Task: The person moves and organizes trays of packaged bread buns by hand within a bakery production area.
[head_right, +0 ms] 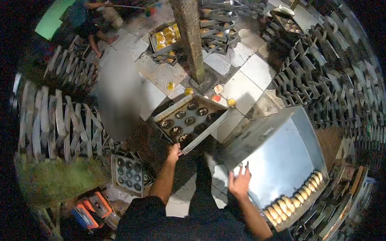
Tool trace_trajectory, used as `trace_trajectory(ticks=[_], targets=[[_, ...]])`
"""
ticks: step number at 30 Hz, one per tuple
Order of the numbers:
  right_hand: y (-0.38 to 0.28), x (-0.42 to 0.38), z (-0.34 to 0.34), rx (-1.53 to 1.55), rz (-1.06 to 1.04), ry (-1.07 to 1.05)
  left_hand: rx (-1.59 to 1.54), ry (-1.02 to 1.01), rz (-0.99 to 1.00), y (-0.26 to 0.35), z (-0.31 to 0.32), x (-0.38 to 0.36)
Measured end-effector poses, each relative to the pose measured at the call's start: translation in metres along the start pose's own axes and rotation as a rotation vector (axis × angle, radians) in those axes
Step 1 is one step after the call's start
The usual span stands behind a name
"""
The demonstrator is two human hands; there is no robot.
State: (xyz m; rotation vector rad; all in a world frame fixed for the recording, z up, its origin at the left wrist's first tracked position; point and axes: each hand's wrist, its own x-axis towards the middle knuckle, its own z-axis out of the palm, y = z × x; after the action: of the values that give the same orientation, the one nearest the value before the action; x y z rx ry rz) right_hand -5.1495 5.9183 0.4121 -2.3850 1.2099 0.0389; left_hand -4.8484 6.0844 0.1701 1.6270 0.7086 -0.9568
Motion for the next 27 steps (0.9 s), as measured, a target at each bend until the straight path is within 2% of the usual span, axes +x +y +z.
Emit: trace_trajectory(ticks=[2,3,4,7,8,9,11,13,17,20,23,25,26,27], targets=[[0.014,0.000,0.017,-0.046,-0.001,0.034,0.162,0.087,-0.077,-0.004,-0.009,0.063],[0.025,0.002,0.026,-0.017,-0.076,0.075,0.165,0.126,-0.068,-0.012,-0.019,0.093],[0.018,0.001,0.026,-0.140,-0.028,0.053,0.155,0.161,-0.070,-0.020,-0.026,0.121],[0.013,0.009,0.019,-0.098,0.001,-0.016,0.129,0.245,-0.096,-0.056,-0.049,0.198],[0.022,0.002,0.025,-0.028,0.021,-0.018,0.125,0.268,-0.110,-0.069,-0.058,0.220],[0.043,-0.013,0.031,-0.099,-0.040,0.021,0.120,0.289,-0.120,-0.084,-0.066,0.240],[0.074,-0.040,0.024,-0.362,0.031,-0.205,0.110,0.330,-0.144,-0.113,-0.082,0.277],[0.091,-0.050,0.038,-0.050,-0.009,0.010,0.098,0.368,-0.164,-0.140,-0.094,0.311],[0.091,-0.042,0.028,-0.133,-0.035,-0.048,0.094,0.406,-0.172,-0.176,-0.105,0.359],[0.090,-0.041,0.024,-0.167,-0.067,-0.050,0.119,0.393,-0.165,-0.183,-0.099,0.357],[0.076,-0.038,0.036,-0.240,-0.230,0.045,0.213,0.368,-0.088,-0.166,-0.075,0.317],[0.024,-0.011,0.021,-0.243,0.343,-0.274,0.294,0.308,-0.017,-0.139,-0.052,0.276],[0.011,0.000,0.015,-0.143,0.399,-0.294,0.347,0.254,0.014,-0.124,-0.040,0.251],[0.003,0.012,0.002,0.064,0.299,-0.230,0.405,0.192,0.042,-0.106,-0.029,0.225]])
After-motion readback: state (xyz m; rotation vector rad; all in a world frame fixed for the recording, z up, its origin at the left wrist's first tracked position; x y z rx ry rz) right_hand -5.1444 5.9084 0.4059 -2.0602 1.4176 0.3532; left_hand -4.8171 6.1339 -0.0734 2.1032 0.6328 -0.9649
